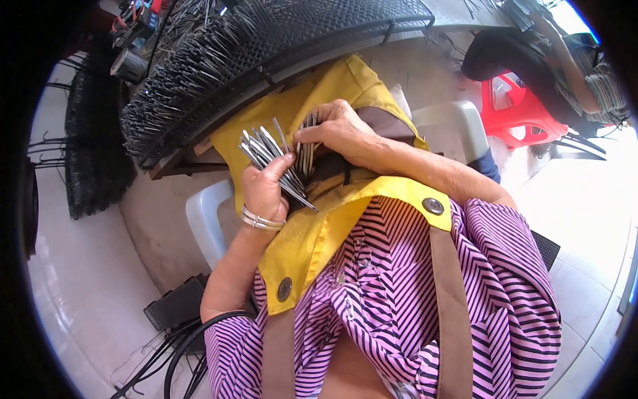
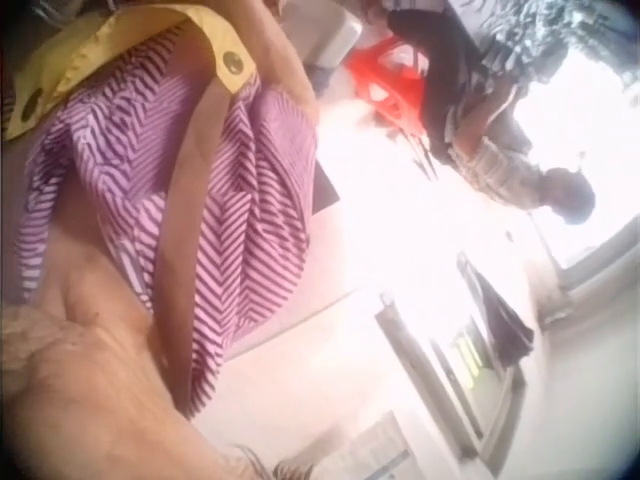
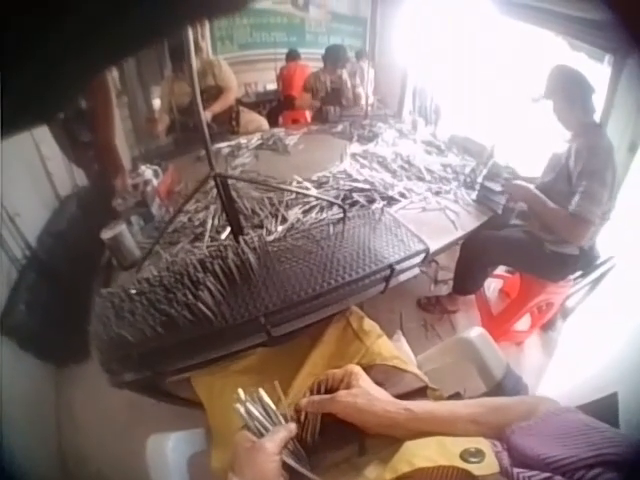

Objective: Placing individual metal rods into a rack for assembly or processing.

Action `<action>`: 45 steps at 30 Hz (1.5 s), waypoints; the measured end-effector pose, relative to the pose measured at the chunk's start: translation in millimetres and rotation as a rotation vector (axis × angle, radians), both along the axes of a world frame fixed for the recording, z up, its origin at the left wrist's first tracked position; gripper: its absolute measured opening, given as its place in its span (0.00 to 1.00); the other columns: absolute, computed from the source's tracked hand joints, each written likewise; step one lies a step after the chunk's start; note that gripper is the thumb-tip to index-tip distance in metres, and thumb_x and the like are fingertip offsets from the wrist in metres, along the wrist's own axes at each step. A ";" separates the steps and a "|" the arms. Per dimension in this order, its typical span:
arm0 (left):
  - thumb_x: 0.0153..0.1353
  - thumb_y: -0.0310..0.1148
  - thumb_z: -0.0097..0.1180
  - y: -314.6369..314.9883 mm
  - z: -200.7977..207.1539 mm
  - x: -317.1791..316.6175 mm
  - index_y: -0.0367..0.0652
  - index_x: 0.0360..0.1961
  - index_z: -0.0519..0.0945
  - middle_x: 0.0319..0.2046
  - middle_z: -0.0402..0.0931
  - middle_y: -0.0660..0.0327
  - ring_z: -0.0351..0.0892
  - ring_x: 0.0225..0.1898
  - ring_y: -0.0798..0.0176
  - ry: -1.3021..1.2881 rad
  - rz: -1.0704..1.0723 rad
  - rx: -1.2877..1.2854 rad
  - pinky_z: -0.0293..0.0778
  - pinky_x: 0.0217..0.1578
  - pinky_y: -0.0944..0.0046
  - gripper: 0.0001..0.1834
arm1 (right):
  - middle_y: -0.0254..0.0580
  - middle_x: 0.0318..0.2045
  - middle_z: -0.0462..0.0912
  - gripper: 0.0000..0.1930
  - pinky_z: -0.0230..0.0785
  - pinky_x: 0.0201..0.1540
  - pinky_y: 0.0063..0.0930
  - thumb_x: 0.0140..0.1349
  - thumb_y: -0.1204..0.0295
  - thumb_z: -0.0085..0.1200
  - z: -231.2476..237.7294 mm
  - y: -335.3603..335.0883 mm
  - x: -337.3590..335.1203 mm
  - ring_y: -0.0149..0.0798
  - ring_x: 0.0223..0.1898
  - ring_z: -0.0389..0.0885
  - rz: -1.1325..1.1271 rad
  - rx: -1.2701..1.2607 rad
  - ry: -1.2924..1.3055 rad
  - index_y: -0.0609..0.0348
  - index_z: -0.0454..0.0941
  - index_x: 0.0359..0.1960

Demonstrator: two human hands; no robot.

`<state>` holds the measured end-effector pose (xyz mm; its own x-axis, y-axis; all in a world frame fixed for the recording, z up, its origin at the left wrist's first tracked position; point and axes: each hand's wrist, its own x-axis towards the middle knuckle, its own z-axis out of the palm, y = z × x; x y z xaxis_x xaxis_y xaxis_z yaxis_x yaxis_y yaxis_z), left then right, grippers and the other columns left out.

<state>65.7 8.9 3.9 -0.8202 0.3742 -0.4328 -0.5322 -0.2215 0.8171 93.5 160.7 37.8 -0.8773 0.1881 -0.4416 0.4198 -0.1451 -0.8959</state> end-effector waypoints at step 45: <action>0.51 0.21 0.50 -10.5 -3.6 -13.3 0.34 0.33 0.71 0.31 0.74 0.51 0.74 0.28 0.57 -0.278 0.026 0.212 0.73 0.26 0.62 0.07 | 0.48 0.24 0.78 0.06 0.77 0.25 0.28 0.50 0.80 0.55 21.5 63.8 -119.9 0.38 0.24 0.80 -0.282 -0.123 0.613 0.72 0.74 0.27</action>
<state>52.4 -1.6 0.3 -0.6926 0.4596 -0.5558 -0.7196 -0.3872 0.5765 -26.4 224.5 59.3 -0.9005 0.4261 0.0863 -0.2265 -0.2904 -0.9297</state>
